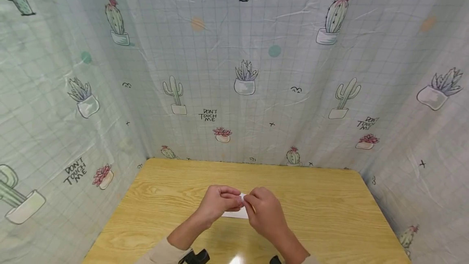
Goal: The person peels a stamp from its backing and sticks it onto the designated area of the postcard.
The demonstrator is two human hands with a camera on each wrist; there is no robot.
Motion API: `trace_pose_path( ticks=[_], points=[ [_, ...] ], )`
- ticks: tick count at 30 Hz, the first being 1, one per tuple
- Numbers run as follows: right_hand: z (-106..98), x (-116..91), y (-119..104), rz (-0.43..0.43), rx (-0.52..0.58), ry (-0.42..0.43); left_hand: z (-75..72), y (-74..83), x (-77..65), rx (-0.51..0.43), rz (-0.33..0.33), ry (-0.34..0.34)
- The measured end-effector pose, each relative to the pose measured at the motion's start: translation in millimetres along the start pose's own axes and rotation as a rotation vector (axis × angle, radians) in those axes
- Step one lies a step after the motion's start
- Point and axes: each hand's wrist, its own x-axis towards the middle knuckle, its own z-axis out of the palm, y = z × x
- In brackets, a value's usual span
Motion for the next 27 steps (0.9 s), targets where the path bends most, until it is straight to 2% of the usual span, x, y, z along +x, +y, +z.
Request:
trace_pose_path(
  ticks=[7,14,27],
  points=[
    [-2.0,1.5,-3.0,-0.027,-0.042,-0.049,1.8,1.5,-3.0,0.081,0.017,0.009],
    [-1.2,1.7,-2.0,-0.037,-0.061,-0.054,3.1,3.6,-5.4,0.255,0.064,0.015],
    [-2.9,-0.2,1.5,-0.040,-0.053,-0.055,7.4,10.1,-7.3,0.319,0.108,0.023]
  ],
)
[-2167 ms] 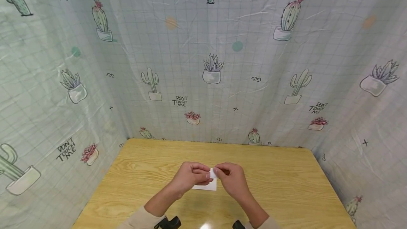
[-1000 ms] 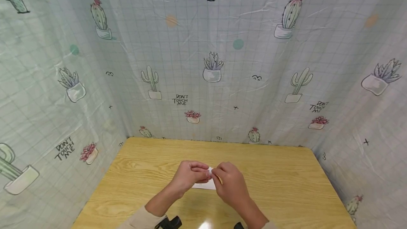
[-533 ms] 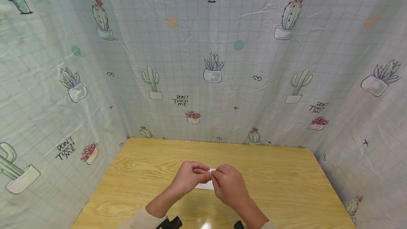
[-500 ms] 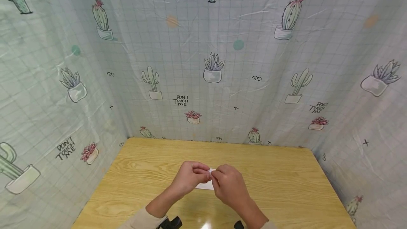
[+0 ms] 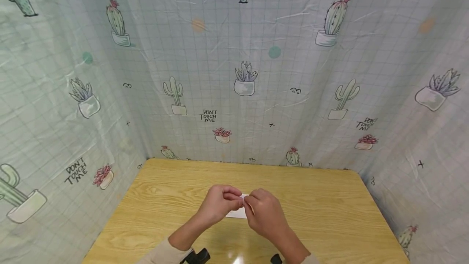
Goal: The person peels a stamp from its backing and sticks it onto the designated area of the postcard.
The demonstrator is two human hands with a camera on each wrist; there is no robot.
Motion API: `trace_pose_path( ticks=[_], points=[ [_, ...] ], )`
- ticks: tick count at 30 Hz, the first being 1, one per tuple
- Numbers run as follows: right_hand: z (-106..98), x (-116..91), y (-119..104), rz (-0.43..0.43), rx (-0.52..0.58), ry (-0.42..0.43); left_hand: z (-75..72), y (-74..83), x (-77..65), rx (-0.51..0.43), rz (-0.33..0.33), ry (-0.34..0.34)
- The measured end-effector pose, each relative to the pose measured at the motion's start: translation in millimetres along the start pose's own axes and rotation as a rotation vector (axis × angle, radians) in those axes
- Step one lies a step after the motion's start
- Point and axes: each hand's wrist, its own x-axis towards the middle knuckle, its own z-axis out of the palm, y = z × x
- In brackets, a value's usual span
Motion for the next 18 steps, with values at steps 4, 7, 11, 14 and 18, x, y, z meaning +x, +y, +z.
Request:
trace_pose_path(
  ticks=[4,7,11,14,18],
  points=[
    [-1.5,1.6,0.0,-0.019,-0.025,0.009,0.2,3.4,-0.1,0.014,-0.004,-0.001],
    [-2.2,2.6,0.2,-0.025,-0.029,0.013,0.4,5.1,-0.4,0.020,-0.010,-0.002],
    [-1.9,2.5,1.1,-0.012,0.008,0.024,0.8,5.3,0.0,0.011,-0.015,-0.001],
    [-1.4,1.3,2.1,0.004,0.050,0.045,1.1,4.4,0.8,-0.012,-0.023,0.005],
    [-1.3,0.4,2.6,0.007,0.072,0.066,1.8,3.5,2.0,-0.049,-0.041,0.025]
  ],
)
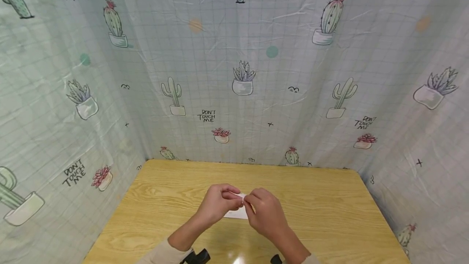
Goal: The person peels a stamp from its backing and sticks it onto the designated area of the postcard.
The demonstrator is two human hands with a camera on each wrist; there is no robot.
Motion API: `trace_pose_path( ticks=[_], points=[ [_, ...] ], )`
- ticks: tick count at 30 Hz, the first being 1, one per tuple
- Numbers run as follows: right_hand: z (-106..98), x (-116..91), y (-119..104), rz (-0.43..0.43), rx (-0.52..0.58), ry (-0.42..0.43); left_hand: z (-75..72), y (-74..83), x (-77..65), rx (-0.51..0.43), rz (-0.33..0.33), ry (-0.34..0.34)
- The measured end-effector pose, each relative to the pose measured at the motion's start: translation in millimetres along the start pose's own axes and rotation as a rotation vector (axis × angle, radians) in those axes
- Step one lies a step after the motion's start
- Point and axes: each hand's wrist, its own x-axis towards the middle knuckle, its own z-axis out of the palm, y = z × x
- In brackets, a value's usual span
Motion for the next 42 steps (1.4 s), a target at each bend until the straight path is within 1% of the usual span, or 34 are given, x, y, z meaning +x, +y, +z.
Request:
trace_pose_path(
  ticks=[5,11,21,24,27,30,37,42],
  points=[
    [0.2,0.7,-0.2,0.001,-0.002,0.002,-0.4,-0.6,1.2,-0.036,-0.014,0.013],
    [0.8,1.2,-0.9,0.017,0.007,-0.003,-1.5,-2.6,1.7,-0.066,-0.014,-0.003],
    [2.7,1.1,-0.9,0.026,-0.004,-0.015,-4.3,-1.8,3.0,-0.056,-0.001,-0.014],
    [2.4,2.3,-1.8,0.029,-0.015,-0.020,-4.5,-1.4,3.2,-0.029,0.019,-0.013],
    [2.1,3.9,-3.1,0.041,-0.022,-0.024,-4.1,-0.9,3.3,0.018,0.051,-0.009],
    [2.4,5.0,-4.0,0.059,-0.007,-0.019,-2.9,0.0,2.7,0.048,0.079,0.000],
    [5.4,5.4,-4.8,0.078,0.038,0.018,-0.5,1.6,0.8,0.077,0.127,0.021],
    [5.8,5.1,-3.4,0.076,0.060,0.024,0.1,2.1,-0.3,0.098,0.151,0.027]
  ],
)
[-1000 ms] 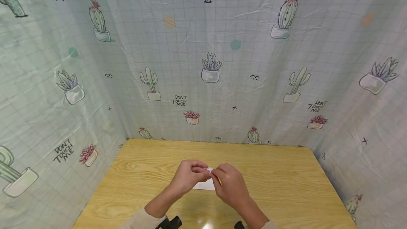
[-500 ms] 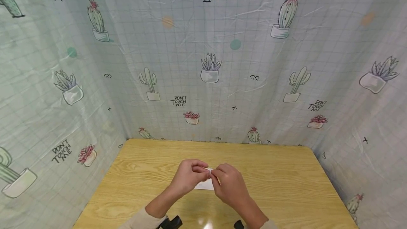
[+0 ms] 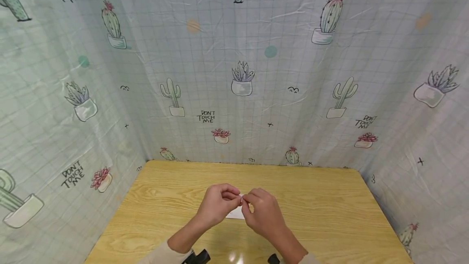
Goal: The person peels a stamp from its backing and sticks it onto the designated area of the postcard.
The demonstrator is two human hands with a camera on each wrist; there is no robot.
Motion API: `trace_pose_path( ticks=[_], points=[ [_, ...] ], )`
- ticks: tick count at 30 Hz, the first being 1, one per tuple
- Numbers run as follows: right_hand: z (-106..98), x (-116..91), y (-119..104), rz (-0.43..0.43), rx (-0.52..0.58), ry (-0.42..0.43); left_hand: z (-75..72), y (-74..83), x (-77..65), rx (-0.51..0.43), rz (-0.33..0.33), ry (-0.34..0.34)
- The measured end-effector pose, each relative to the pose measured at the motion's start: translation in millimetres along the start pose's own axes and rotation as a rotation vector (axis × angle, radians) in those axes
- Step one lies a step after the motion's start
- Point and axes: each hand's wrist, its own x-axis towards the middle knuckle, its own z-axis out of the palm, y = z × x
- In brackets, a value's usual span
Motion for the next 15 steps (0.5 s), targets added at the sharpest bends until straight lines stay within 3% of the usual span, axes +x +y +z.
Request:
trace_pose_path(
  ticks=[8,15],
  points=[
    [-2.4,0.9,-0.4,0.012,0.024,-0.022,1.3,1.1,-0.6,0.022,-0.001,0.010],
    [-4.8,0.9,-5.3,-0.017,-0.101,-0.036,3.9,0.9,-2.5,0.071,0.012,0.032]
  ],
)
